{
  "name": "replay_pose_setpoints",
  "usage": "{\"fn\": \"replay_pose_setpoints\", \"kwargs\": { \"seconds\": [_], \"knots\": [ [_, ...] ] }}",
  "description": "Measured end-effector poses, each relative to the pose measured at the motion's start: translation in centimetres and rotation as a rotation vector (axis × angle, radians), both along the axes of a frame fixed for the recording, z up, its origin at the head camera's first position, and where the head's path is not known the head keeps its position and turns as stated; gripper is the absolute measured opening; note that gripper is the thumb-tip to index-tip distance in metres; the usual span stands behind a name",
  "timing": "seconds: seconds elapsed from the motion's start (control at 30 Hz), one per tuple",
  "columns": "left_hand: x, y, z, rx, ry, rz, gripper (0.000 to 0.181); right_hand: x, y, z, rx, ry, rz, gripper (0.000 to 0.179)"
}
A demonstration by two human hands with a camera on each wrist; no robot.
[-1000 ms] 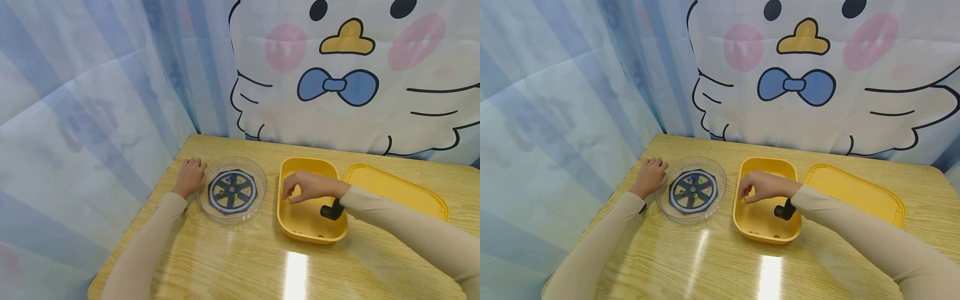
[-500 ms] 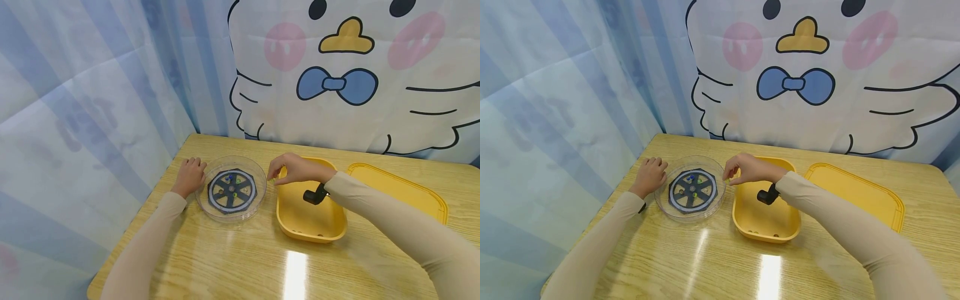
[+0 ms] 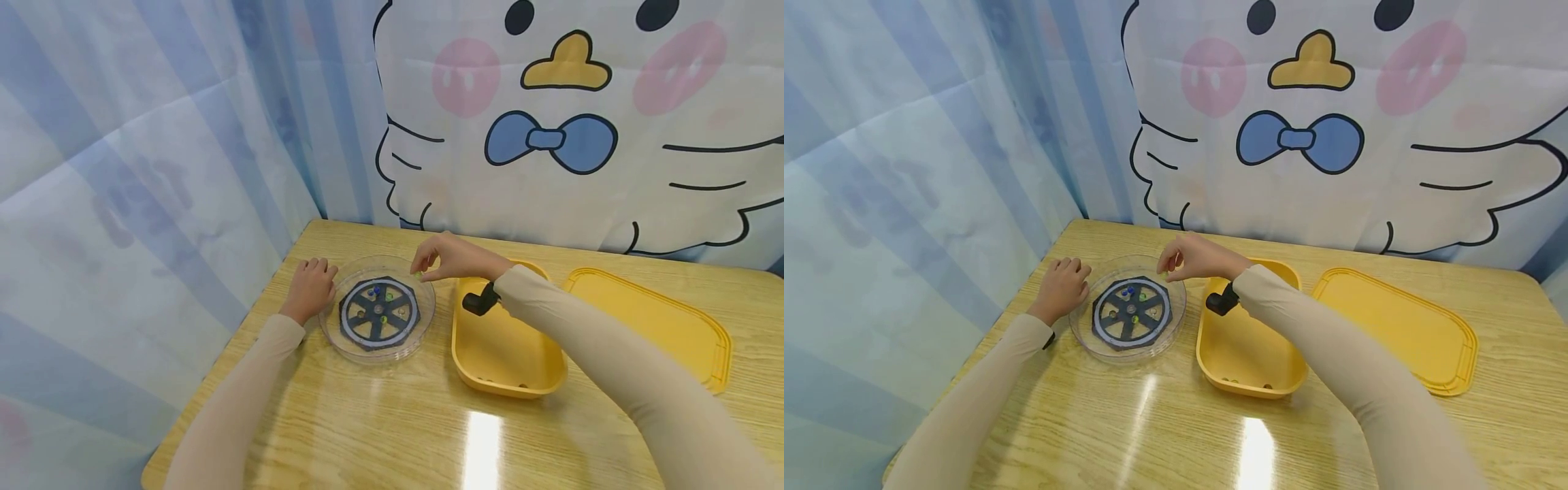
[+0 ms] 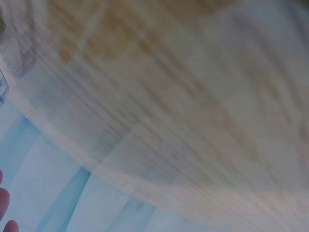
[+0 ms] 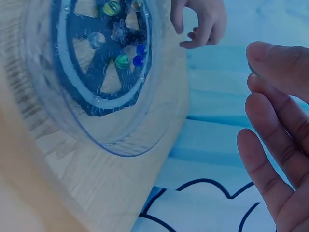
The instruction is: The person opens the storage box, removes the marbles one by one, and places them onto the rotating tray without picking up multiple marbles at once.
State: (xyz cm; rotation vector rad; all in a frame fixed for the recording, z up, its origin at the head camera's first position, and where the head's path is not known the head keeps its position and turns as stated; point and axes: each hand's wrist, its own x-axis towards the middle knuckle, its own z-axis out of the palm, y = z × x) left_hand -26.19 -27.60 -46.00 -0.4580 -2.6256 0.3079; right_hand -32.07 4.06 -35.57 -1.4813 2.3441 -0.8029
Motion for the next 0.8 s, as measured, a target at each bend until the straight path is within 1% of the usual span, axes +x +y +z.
{"fn": "replay_pose_setpoints", "kwargs": {
  "seconds": [0.23,0.37,0.5,0.8],
  "knots": [
    [0.0,-0.2,-0.1,0.006,-0.003,0.000,0.015,-1.7,-1.8,-1.0,0.031,0.000,-0.040,0.013],
    [0.0,-0.1,0.0,0.001,-0.014,0.009,0.015,-2.4,-2.7,-1.7,0.057,-0.025,-0.059,0.012],
    [0.1,-0.1,0.0,0.001,-0.025,0.013,0.015,-2.8,-3.5,-2.4,0.061,-0.038,-0.043,0.012],
    [-0.1,-0.1,-0.1,0.017,-0.028,0.011,0.015,-3.3,-5.2,-3.6,0.113,-0.020,-0.009,0.013]
  ]
}}
